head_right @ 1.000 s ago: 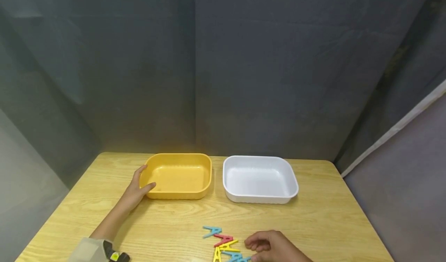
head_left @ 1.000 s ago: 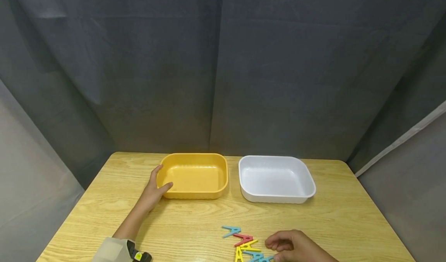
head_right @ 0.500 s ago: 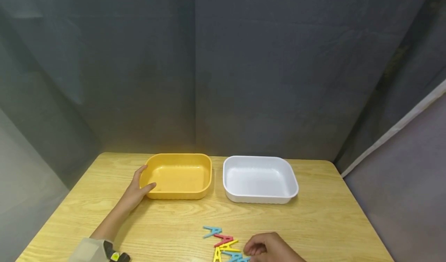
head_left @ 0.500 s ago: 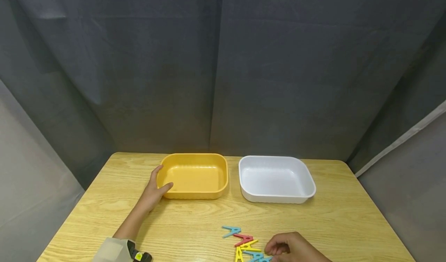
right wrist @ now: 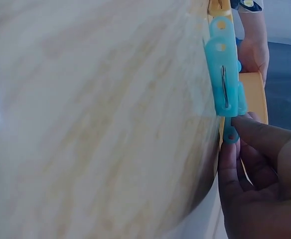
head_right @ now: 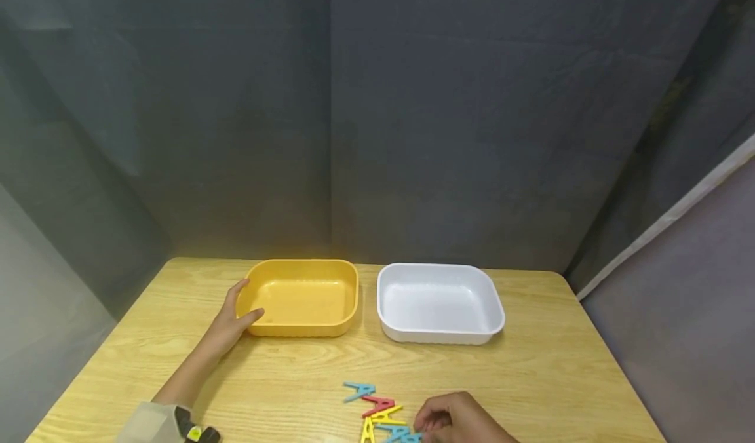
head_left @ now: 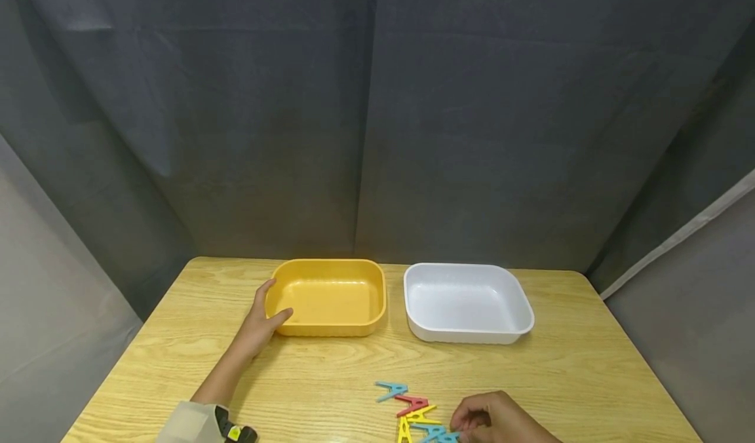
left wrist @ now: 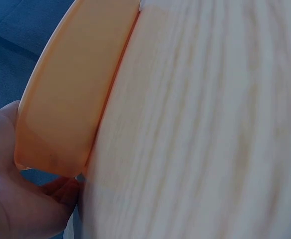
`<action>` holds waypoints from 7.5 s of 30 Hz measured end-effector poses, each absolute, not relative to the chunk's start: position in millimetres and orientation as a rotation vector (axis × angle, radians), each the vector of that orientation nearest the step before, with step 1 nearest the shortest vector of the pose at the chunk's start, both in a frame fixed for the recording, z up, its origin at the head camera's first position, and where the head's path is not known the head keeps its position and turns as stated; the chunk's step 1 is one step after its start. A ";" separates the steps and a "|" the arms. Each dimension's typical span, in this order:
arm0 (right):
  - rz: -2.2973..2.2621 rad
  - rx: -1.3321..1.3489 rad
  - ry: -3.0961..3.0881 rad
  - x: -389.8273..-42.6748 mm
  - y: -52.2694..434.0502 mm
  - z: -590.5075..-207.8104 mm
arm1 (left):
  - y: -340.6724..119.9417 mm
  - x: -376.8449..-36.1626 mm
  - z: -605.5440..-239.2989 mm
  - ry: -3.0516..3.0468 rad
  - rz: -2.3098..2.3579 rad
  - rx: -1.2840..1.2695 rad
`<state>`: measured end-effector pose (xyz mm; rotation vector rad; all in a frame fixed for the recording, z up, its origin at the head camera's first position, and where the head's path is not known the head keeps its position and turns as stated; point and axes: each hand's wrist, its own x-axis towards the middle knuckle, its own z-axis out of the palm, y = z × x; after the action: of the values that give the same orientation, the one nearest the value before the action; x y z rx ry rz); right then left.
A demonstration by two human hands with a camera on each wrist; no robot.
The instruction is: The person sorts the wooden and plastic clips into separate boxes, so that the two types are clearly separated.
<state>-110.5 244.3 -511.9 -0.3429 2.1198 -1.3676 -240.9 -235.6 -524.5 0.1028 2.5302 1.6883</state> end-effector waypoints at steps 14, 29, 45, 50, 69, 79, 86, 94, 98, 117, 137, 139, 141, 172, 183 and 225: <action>-1.328 -0.403 2.196 -116.4 245.0 -500.6 | -233.4 -241.2 -524.5 2.568 1.675 0.072; -1.371 -0.441 2.311 -133.7 228.5 -493.7 | -235.3 -240.3 -521.7 2.549 1.657 0.092; -1.586 -0.393 2.365 -160.4 197.4 -490.6 | -235.2 -240.5 -523.3 2.548 1.665 0.074; -1.638 -0.429 2.383 -172.2 185.6 -487.3 | -235.7 -241.1 -522.6 2.554 1.665 0.078; -1.759 -0.279 2.429 -213.8 134.6 -467.6 | -234.9 -242.2 -524.1 2.542 1.664 0.090; -1.963 -0.131 2.256 -233.9 108.6 -462.7 | -235.2 -243.5 -523.8 2.554 1.653 0.077; -2.075 -0.035 2.156 -249.5 90.4 -460.6 | -236.3 -245.4 -526.6 2.540 1.664 0.066; -2.121 0.018 2.050 -262.9 73.7 -461.8 | -237.2 -246.1 -527.0 2.534 1.669 0.086; -2.122 0.076 2.010 -269.8 63.6 -463.0 | -237.8 -246.7 -526.5 2.535 1.667 0.083; -2.065 0.214 1.899 -298.6 19.5 -467.1 | -241.0 -245.0 -525.1 2.558 1.652 0.072; -1.914 0.256 1.948 -301.5 6.4 -480.1 | -242.4 -246.0 -526.0 2.561 1.645 0.076; -1.914 0.246 1.949 -301.2 6.7 -480.5 | -242.2 -245.7 -526.1 2.566 1.639 0.072; -1.907 0.236 1.942 -300.5 7.4 -479.4 | -242.2 -245.7 -526.6 2.568 1.633 0.071; -1.867 0.053 1.794 -287.4 50.1 -455.1 | -242.5 -246.3 -526.6 2.598 1.618 0.064; -1.930 -0.066 1.700 -271.0 72.6 -454.2 | -241.0 -245.4 -526.5 2.592 1.634 0.061; -2.018 -0.294 1.693 -207.3 137.6 -486.1 | -238.2 -243.0 -524.1 2.564 1.653 0.076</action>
<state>-207.3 137.6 -486.1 -0.2937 1.6935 -2.0180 -243.0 -238.2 -524.1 0.0763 2.5637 1.6533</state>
